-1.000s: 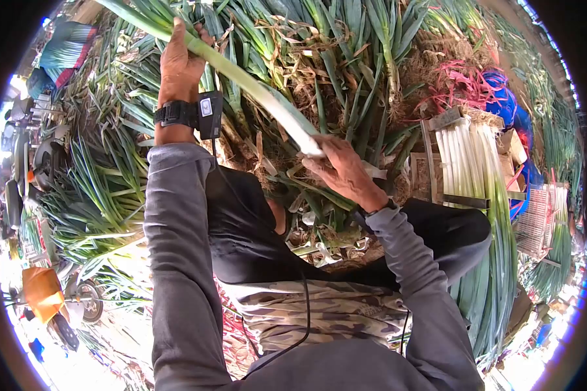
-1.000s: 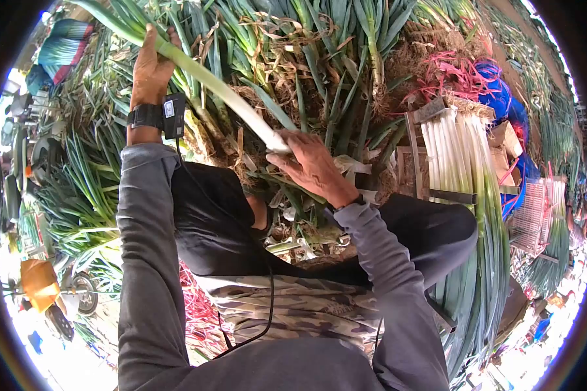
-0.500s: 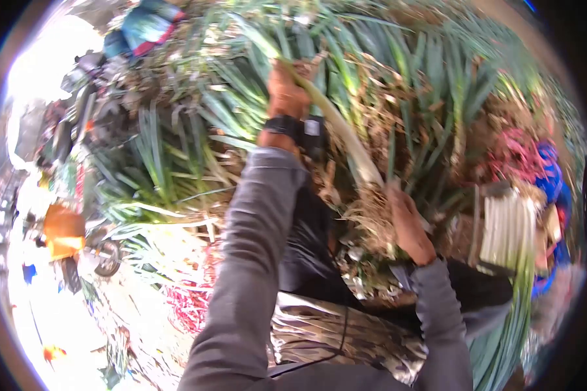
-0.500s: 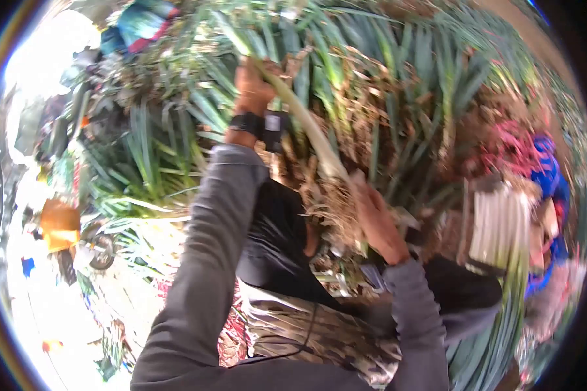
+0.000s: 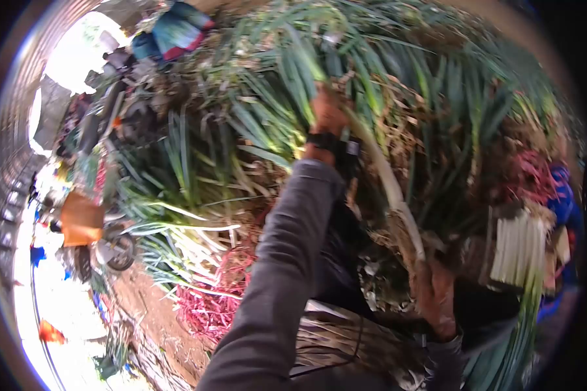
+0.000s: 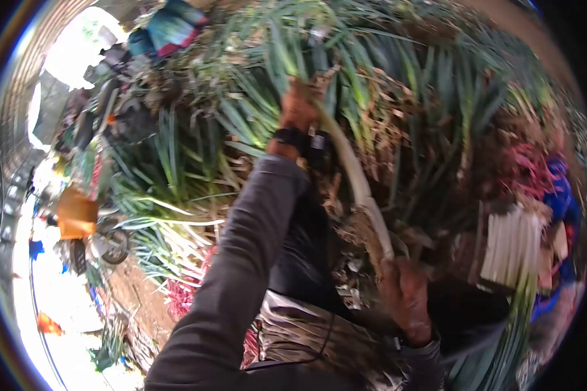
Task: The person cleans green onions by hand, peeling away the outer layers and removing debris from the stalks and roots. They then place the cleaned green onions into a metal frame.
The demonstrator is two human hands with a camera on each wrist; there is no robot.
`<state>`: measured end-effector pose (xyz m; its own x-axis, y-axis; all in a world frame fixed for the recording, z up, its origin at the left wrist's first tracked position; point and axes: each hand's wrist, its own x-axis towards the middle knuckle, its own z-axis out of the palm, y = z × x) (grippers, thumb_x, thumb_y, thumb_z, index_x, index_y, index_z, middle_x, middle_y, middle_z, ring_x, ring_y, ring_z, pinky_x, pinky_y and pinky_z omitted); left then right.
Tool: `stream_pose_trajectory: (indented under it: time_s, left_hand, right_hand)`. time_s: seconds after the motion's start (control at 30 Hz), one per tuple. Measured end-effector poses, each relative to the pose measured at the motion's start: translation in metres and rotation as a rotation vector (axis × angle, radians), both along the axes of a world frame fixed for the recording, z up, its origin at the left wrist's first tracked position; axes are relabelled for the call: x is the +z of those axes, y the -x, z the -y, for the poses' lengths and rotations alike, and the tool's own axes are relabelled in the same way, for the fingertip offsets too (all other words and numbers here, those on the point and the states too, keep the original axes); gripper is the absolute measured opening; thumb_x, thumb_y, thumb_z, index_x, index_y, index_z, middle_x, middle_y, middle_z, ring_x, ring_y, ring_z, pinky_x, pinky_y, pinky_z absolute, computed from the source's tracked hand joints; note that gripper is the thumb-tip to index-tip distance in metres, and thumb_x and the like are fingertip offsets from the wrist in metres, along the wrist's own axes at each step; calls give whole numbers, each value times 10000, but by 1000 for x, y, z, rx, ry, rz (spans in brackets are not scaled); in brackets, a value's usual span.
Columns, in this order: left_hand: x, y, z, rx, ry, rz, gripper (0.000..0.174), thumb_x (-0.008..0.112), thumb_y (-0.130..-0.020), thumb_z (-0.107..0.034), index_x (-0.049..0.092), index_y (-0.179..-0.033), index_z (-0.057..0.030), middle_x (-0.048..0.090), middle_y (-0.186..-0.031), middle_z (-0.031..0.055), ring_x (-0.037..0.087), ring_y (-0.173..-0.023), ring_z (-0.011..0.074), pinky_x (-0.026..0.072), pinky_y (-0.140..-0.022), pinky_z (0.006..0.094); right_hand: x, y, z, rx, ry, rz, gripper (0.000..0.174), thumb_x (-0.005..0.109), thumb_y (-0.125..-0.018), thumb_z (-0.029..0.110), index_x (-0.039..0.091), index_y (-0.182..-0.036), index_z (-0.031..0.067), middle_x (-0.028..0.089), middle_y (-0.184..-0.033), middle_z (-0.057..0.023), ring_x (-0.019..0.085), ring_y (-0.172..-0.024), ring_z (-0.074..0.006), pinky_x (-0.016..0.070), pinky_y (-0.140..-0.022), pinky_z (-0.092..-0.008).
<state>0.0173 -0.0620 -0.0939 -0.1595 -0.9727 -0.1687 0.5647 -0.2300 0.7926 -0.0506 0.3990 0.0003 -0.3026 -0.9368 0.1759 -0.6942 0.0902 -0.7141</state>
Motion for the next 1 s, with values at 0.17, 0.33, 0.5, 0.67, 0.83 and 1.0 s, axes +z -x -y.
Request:
stream_pose_trajectory:
  time_s: [0.17, 0.33, 0.5, 0.67, 0.83, 1.0]
  left_hand:
    - [-4, -33, 34, 370, 244, 162, 411, 471, -1044, -490, 535, -990, -88, 585, -787, 68, 570, -631, 192, 480, -550, 365]
    - [35, -17, 24, 337, 118, -160, 368, 428, -1060, -489, 484, -1139, -134, 599, -819, 96, 565, -626, 213, 480, -529, 347]
    - [69, -7, -3, 353, 218, -79, 350, 433, -1062, -464, 489, -1137, -127, 588, -805, 98, 565, -642, 216, 494, -584, 380]
    - [76, -7, -4, 335, 242, 4, 381, 484, -1057, -431, 503, -1211, -83, 600, -847, 103, 581, -696, 229, 500, -622, 389]
    - [78, 2, 0, 230, 125, -139, 365, 515, -1051, -429, 460, -1148, -82, 568, -814, 95, 561, -655, 214, 492, -584, 353]
    - [63, 12, 12, 110, 13, -426, 255, 586, -1028, -275, 412, -1121, -113, 523, -859, 105, 554, -682, 232, 541, -607, 379]
  right_hand:
    - [-24, 35, -88, -291, -165, 375, 108, 651, -930, 99, 689, -999, 25, 645, -734, -114, 579, -531, -276, 425, -499, -412]
    - [-104, 101, 2, -559, 406, 610, 182, 605, -963, 182, 649, -1082, 52, 657, -829, -92, 622, -678, -281, 495, -620, -428]
    - [-273, 51, 50, 109, -403, -29, 178, 632, -920, 199, 643, -1007, 44, 638, -814, -157, 636, -749, -345, 521, -660, -460]
    - [-222, 0, 55, 88, -11, -229, 462, 770, -850, 148, 612, -1278, 76, 658, -1057, -188, 664, -736, -303, 574, -698, -389]
    - [-89, 44, 136, -268, 251, 11, 614, 799, -872, 309, 541, -1370, 58, 645, -1229, -165, 670, -711, -185, 544, -569, -336]
    - [-107, 43, 148, -84, -8, 1182, 379, 706, -976, 297, 640, -1203, 0, 684, -840, -40, 537, -526, -53, 386, -421, -215]
